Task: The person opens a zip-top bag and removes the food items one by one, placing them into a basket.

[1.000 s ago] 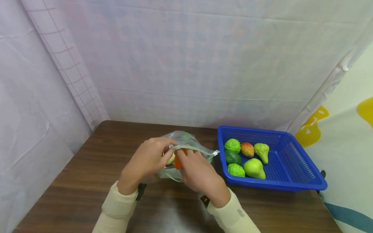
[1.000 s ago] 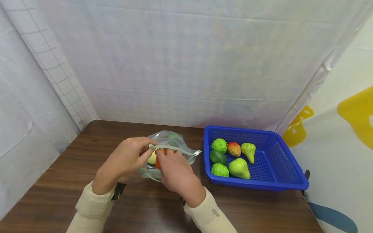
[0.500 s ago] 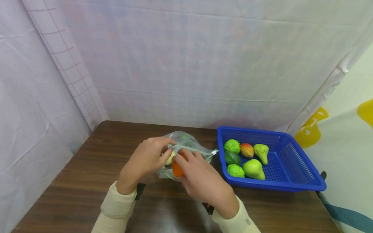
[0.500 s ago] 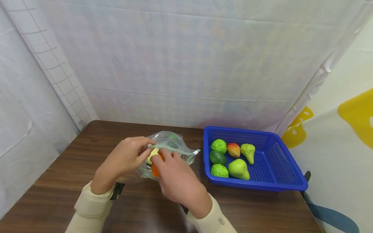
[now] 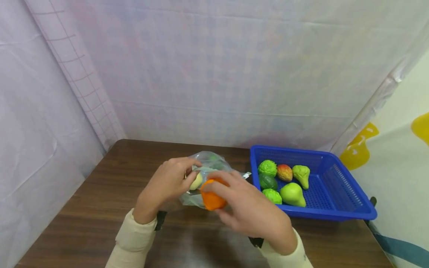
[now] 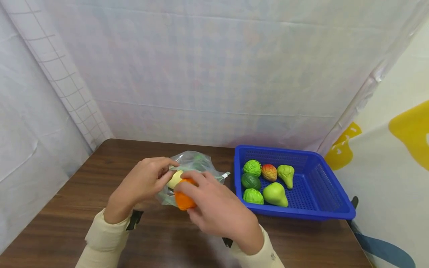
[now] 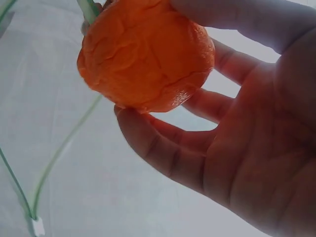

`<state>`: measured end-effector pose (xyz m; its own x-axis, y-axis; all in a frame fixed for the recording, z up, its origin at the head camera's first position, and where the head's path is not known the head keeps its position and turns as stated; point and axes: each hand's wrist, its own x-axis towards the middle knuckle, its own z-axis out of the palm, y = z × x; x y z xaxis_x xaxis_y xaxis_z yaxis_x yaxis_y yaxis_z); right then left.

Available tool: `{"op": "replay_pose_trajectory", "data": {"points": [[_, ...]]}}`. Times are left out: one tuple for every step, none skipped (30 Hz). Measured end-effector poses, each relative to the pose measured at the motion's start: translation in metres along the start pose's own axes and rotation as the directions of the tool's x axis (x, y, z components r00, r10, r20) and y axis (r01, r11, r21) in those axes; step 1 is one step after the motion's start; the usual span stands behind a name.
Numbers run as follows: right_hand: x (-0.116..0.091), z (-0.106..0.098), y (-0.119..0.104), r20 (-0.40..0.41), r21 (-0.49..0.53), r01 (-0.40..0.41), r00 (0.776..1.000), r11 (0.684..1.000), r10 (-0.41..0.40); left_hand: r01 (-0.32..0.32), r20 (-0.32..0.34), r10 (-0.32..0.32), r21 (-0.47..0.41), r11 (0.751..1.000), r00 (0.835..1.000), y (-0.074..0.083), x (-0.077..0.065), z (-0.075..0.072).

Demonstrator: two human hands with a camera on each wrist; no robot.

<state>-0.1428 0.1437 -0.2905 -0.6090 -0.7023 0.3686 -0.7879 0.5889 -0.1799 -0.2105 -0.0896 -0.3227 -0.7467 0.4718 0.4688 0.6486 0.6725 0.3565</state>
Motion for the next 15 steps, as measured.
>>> {"op": "replay_pose_trajectory", "data": {"points": [[-0.001, -0.002, 0.001, -0.012, -0.001, 0.008, 1.000, 1.000, -0.008, -0.001, -0.001, 0.001, 0.001, 1.000, 1.000, 0.000, 0.000, 0.000], [-0.001, -0.004, 0.002, -0.029, -0.001, 0.019, 0.999, 1.000, -0.019, -0.002, -0.002, 0.002, 0.003, 1.000, 1.000, 0.000, 0.000, -0.001], [-0.002, -0.006, 0.003, -0.047, -0.003, 0.031, 0.998, 1.000, -0.031, -0.004, -0.002, 0.004, 0.008, 1.000, 1.000, 0.000, 0.000, -0.001], [-0.002, -0.008, 0.004, -0.068, -0.006, 0.044, 0.997, 0.999, -0.044, -0.003, -0.002, 0.004, 0.012, 1.000, 1.000, 0.000, 0.000, -0.001], [-0.002, -0.010, 0.005, -0.090, -0.011, 0.062, 0.994, 0.998, -0.063, -0.005, -0.003, 0.005, 0.014, 1.000, 1.000, 0.000, 0.000, -0.001], [-0.003, -0.012, 0.007, -0.112, -0.016, 0.079, 0.990, 0.997, -0.080, -0.004, -0.003, 0.004, 0.016, 1.000, 1.000, 0.000, 0.000, -0.001], [-0.003, -0.015, 0.008, -0.129, -0.023, 0.093, 0.987, 0.995, -0.096, -0.003, -0.004, 0.004, 0.018, 1.000, 1.000, 0.000, 0.000, -0.001], [-0.003, -0.018, 0.010, -0.143, -0.031, 0.103, 0.984, 0.994, -0.106, -0.002, -0.004, 0.002, 0.021, 1.000, 1.000, 0.000, 0.000, 0.000], [-0.004, -0.022, 0.011, -0.152, -0.042, 0.110, 0.982, 0.993, -0.115, 0.001, -0.003, -0.001, 0.023, 1.000, 1.000, 0.000, 0.000, 0.000], [-0.004, -0.026, 0.013, -0.159, -0.053, 0.115, 0.980, 0.992, -0.122, 0.006, -0.003, -0.005, 0.024, 1.000, 1.000, 0.000, 0.000, 0.000], [-0.005, -0.031, 0.014, -0.165, -0.068, 0.117, 0.978, 0.991, -0.127, 0.009, -0.004, -0.009, 0.025, 1.000, 1.000, 0.000, 0.000, 0.000], [-0.005, -0.037, 0.015, -0.166, -0.083, 0.113, 0.978, 0.990, -0.126, 0.013, -0.001, -0.013, 0.023, 1.000, 1.000, 0.000, 0.000, 0.001], [-0.005, -0.042, 0.016, -0.164, -0.103, 0.109, 0.978, 0.989, -0.125, 0.017, 0.000, -0.017, 0.022, 1.000, 1.000, 0.000, 0.000, 0.001], [-0.005, -0.048, 0.018, -0.161, -0.119, 0.108, 0.979, 0.987, -0.126, 0.021, 0.003, -0.021, 0.020, 1.000, 1.000, -0.001, 0.000, 0.001], [-0.004, -0.054, 0.020, -0.158, -0.137, 0.110, 0.979, 0.984, -0.131, 0.024, 0.004, -0.024, 0.018, 1.000, 1.000, -0.002, 0.000, 0.002]]}}
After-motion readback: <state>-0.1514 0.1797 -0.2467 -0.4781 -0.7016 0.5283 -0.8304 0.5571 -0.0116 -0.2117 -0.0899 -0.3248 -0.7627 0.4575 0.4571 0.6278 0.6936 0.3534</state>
